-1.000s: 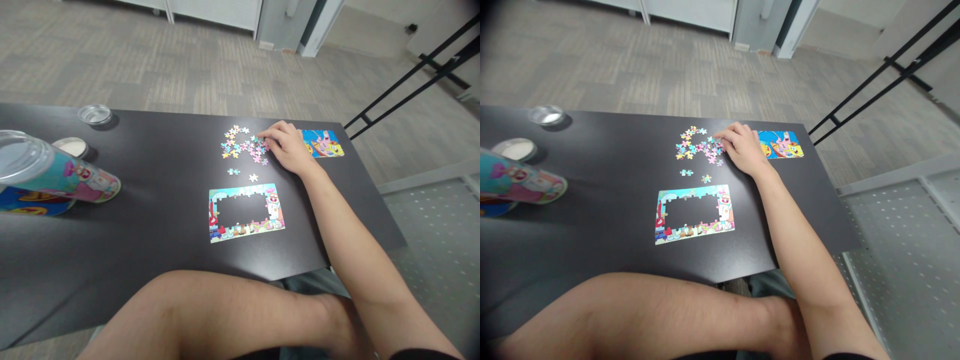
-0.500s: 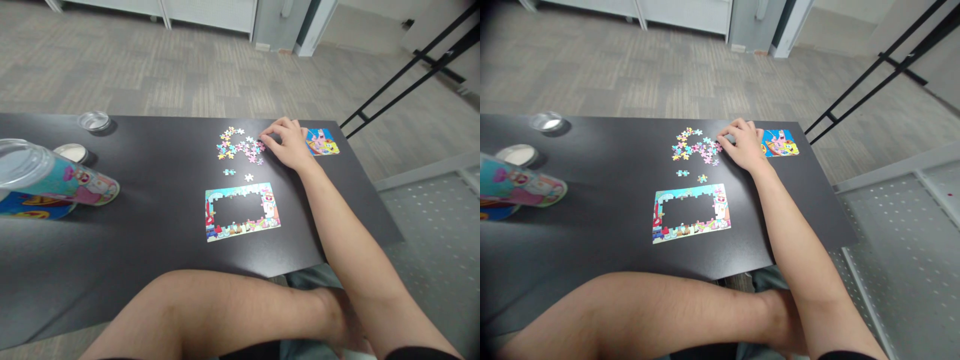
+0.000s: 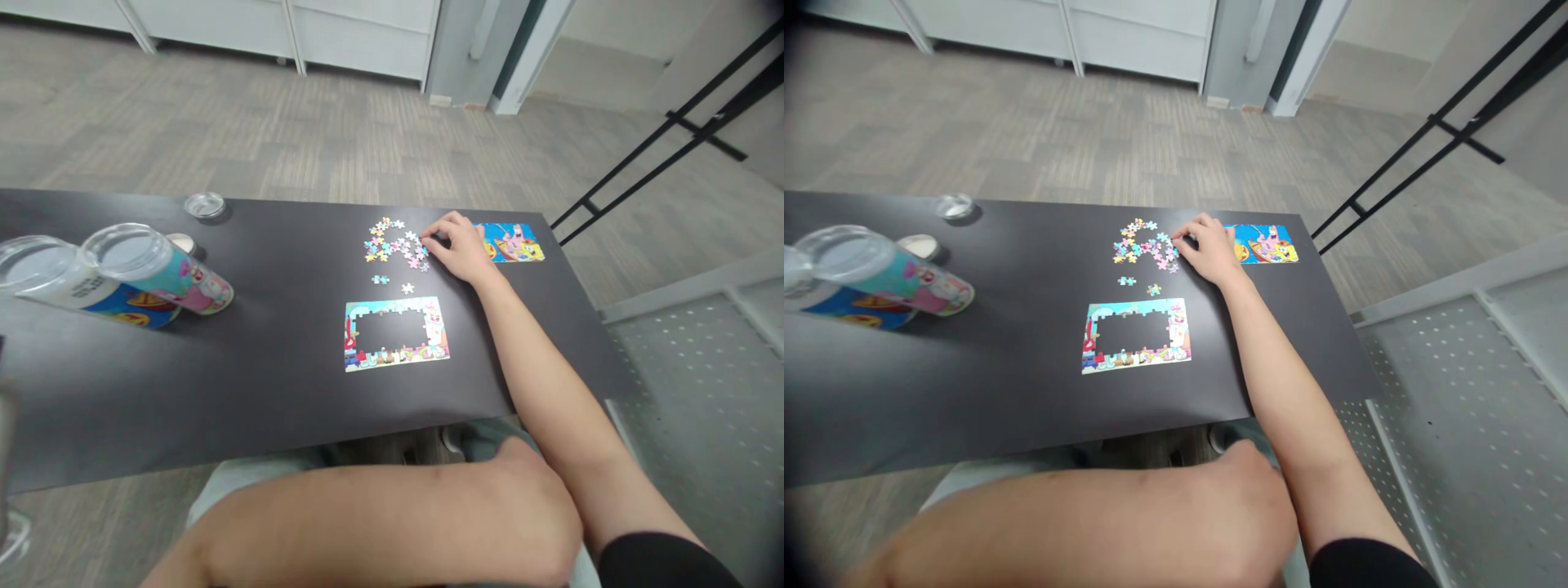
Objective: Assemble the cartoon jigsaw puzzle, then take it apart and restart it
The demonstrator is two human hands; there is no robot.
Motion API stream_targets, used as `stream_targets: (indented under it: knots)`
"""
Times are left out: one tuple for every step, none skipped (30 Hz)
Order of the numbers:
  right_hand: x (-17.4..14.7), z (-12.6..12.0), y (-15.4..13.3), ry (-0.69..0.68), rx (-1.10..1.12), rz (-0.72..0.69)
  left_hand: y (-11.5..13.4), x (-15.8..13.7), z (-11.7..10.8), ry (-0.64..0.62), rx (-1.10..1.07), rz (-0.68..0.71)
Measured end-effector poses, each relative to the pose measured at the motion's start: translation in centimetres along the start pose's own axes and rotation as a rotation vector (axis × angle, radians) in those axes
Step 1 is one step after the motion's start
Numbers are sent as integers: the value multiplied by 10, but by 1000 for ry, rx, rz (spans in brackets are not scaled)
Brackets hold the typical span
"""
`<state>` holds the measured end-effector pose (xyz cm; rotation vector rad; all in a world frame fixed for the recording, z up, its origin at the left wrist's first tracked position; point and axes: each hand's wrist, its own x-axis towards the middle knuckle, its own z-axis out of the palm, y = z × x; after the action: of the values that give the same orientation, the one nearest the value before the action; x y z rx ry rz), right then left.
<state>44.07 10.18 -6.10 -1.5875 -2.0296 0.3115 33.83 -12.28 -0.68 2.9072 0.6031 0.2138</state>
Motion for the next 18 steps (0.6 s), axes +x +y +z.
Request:
stream_targets:
  knots:
    - [0, 0, -1, -4, -2, 5, -17, -6, -12, 44, -63, -56]
    - [0, 0, -2, -10, -7, 8, -34, -14, -25, 93, -123, -117]
    - [0, 0, -2, -15, -11, 12, -52, -24, -37, 145, -182, -183]
    - [0, -1, -3, -20, -15, 14, -68, -35, -49, 198, -239, -249]
    - [0, -1, -3, -21, -18, 15, -84, -47, -60, 246, -298, -312]
    - [1, -1, -4, -18, -18, 15, -99, -58, -68, 288, -359, -370]
    - [1, 0, -3, -13, -17, 14, -112, -69, -75, 324, -423, -422]
    - [1, 0, -3, -4, -17, 13, -125, -80, -79, 357, -491, -470]
    - [1, 0, -2, 6, -15, 10, -137, -90, -81, 389, -562, -516]
    - [1, 1, -2, 16, -10, 6, -149, -100, -82, 424, -634, -563]
    - [0, 1, -1, 23, -4, -1, -160, -110, -81, 455, -692, -613]
    - [0, 1, 1, 21, 4, -12, -170, -120, -78, 486, -708, -676]
    - [-1, 0, 2, 10, 11, -29, -180, -129, -75, 508, -697, -739]
    - [-2, -2, 2, -8, 16, -50, -188, -137, -72, 492, -680, -796]
    - [-3, -4, 2, -32, 17, -72, -194, -144, -69, 470, -637, -861]
    - [-5, -6, 2, -55, 15, -93, -199, -149, -67, 454, -588, -906]
    - [-7, -8, 1, -74, 13, -111, -202, -153, -65, 441, -546, -935]
    - [-9, -11, -1, -89, 11, -125, -204, -155, -64, 432, -511, -952]
